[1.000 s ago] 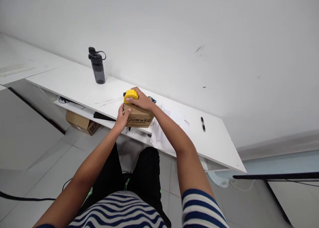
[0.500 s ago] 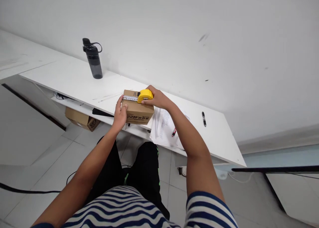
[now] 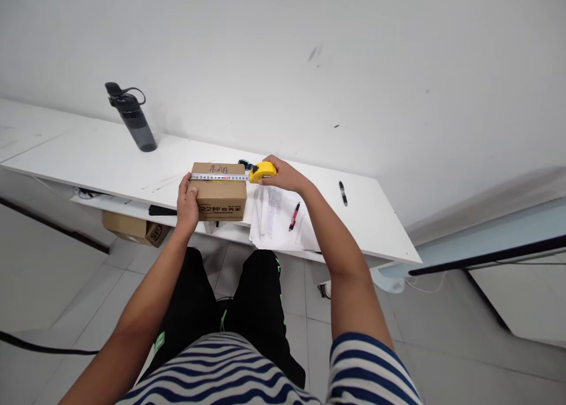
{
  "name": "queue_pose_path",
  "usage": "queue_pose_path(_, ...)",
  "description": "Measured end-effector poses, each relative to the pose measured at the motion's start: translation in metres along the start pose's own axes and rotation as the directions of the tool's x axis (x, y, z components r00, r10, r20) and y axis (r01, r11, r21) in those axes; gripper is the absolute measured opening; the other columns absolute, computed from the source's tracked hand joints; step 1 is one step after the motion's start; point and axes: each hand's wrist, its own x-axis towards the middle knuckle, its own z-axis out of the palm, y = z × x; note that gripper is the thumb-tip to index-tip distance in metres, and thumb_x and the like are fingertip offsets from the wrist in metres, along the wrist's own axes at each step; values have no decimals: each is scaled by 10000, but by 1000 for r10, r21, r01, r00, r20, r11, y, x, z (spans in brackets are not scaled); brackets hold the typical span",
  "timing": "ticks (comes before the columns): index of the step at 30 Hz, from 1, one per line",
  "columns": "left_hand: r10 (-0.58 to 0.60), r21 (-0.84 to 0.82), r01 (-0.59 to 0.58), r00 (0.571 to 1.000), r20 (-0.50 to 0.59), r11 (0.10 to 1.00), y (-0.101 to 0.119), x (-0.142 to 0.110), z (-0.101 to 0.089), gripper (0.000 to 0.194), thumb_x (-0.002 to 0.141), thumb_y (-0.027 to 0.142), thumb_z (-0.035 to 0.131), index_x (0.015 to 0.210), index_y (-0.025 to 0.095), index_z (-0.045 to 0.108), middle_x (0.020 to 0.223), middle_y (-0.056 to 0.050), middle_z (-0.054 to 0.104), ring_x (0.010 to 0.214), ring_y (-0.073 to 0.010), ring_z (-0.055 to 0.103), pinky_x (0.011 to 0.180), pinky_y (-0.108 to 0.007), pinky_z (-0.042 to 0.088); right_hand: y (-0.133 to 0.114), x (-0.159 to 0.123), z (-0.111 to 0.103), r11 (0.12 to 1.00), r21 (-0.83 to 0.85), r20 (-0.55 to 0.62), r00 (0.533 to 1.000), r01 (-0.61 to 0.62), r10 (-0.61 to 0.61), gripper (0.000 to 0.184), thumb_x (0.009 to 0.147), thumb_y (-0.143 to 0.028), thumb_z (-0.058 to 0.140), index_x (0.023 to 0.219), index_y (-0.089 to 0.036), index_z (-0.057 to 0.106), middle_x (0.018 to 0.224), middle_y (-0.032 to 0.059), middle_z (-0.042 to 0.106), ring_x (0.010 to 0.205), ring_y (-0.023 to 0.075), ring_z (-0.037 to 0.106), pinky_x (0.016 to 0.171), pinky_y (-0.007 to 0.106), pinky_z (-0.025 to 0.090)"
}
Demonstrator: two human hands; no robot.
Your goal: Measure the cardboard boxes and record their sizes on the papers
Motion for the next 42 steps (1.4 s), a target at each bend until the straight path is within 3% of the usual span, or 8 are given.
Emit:
queue_pose_path(13,-21,-43,22,999,24,999,-1,6,9,559,920,489,499,1442,298,438,1511,-33,459,1375,-234,447,1153,-354,360,-70,68,67,952,-160,41,965,263,-260,471,729,-485,675,1097,-225,538,1054,49,659,918,244,572,803,387,449)
queue_pose_path(22,-123,-104,123,992,11,987,-7,34,22,838,909,504,538,1554,267,58,1520,-153,407,1373,-251,458,1114,-417,400,-111,99,107,885,-318,-67,923,341,-379,425,835,-473,625,1141,-194,531,1038,65,668,956,265,585,976,457,369)
queue_pose_path(26,118,100,-112,991,-62,989,22,21,5,902,819,604,623,1529,236,206,1614,-138,238,1518,-271,169,1238,-435,164,-91,40,101,949,-181,-364,879,257,-308,589,799,-673,608,1190,-240,521,1136,95,632,1069,315,570,992,468,395)
queue_pose_path(29,241,-25,-241,970,36,970,43,-23,8,767,852,700,481,1471,268,343,1541,-97,370,1470,-262,304,1202,-390,284,-72,-18,115,982,109,-465,881,155,-87,752,763,-793,535,1293,-268,436,1154,97,615,1068,298,587,898,430,479)
queue_pose_path(34,25,-228,11,988,154,974,45,-81,55,601,850,717,461,1257,276,495,1213,-71,599,1098,-209,632,925,-315,530,-35,-81,118,930,356,-192,981,91,-23,687,891,-771,280,1336,-267,419,1191,92,617,996,219,622,819,351,514)
queue_pose_path(38,-50,-184,133,916,398,974,27,-66,89,440,777,587,670,1016,231,573,949,-23,631,829,-153,639,733,-264,540,30,-92,65,971,-105,-172,966,-214,194,512,1017,-525,232,1220,-208,578,1047,113,675,903,231,643,787,357,480)
queue_pose_path(40,-50,-130,160,795,605,979,17,-52,102,432,724,536,738,971,216,585,884,-8,628,772,-142,624,691,-252,526,64,-87,39,777,-498,-255,921,-385,293,385,1003,-331,363,1297,-165,548,1119,181,649,918,266,647,754,360,450)
queue_pose_path(42,-65,-85,175,708,703,981,7,-42,117,417,723,513,741,956,207,581,865,-4,631,766,-140,623,688,-253,520,89,-80,21,597,-753,-110,947,-278,302,406,953,-185,409,1342,-173,525,1163,202,625,887,271,656,711,353,421)
